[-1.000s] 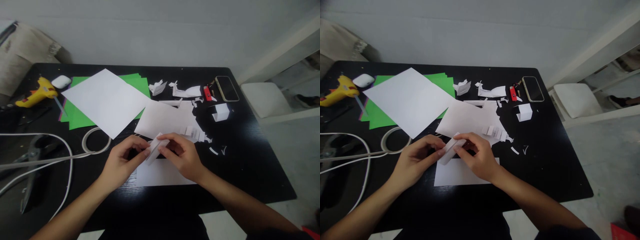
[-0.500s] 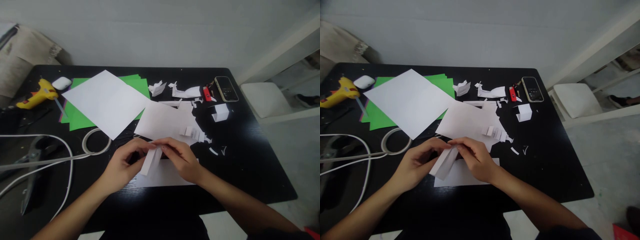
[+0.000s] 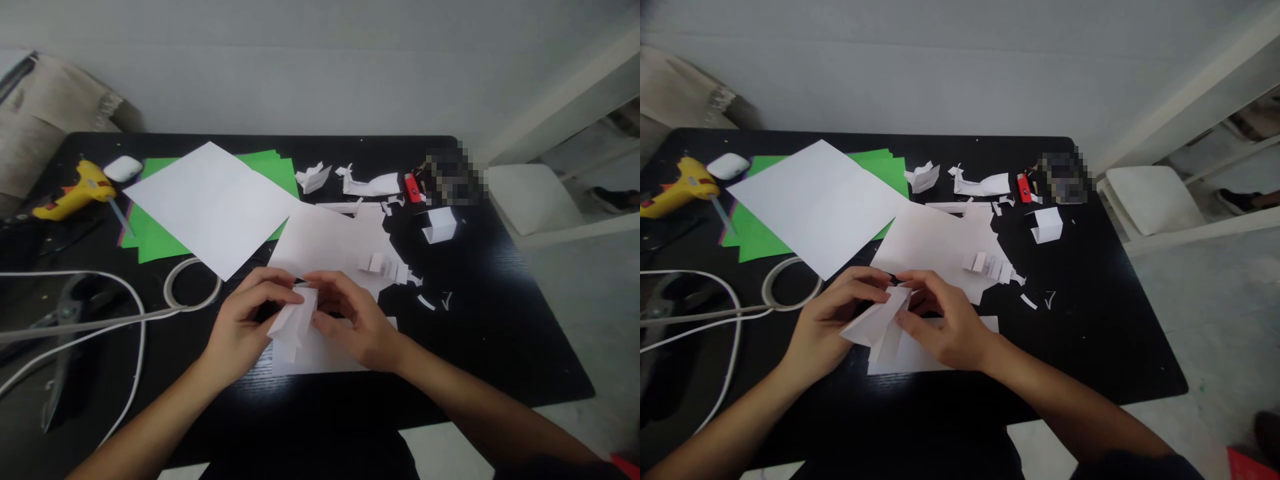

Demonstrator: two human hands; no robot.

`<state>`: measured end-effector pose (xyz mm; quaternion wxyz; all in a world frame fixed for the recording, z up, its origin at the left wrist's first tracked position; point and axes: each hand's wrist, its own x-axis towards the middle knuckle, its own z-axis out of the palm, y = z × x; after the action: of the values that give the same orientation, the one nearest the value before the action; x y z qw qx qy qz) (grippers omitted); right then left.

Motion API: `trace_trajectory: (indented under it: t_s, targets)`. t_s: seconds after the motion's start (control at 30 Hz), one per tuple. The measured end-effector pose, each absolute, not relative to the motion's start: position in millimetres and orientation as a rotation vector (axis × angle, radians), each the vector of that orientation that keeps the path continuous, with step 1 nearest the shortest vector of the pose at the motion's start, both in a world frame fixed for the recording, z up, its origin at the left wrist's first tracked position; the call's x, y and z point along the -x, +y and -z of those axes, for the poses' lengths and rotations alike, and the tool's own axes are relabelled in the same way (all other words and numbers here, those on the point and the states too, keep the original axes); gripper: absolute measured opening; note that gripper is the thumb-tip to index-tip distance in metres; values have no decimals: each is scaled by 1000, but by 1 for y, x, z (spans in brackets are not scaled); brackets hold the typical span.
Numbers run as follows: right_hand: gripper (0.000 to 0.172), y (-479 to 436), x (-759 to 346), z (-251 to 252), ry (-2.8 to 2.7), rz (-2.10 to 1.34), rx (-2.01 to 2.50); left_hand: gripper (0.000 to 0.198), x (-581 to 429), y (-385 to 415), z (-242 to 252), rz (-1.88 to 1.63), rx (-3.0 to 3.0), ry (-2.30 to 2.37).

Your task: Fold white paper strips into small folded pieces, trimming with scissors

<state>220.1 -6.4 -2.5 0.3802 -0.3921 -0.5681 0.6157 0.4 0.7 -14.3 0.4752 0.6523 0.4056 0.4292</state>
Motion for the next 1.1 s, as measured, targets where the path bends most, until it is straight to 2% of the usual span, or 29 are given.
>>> trace_trajectory:
  t_s: [0.07,0.33,0.57,0.77,1.1]
  targets:
    - [45,-7,-217,4,-1425,-1546,1040,18,-1,0,13,-1046,-1592,993]
    - [24,-5,-216,12,-1394,-1499,1054,14,-10,-2,3,-1061,-1491,1165]
    - [36,-7,-216,11,-1289,-1529,1083,8,-14,-4,2,-1021,-1261,1168]
    - [26,-7,-215,13,-1282,-1475,1111,4,-12,-2,-3,-985,-1192,1144]
    - [27,-6,-216,9,-1324,-1421,1133,8,-7,-1,1,-917,-1220,1183]
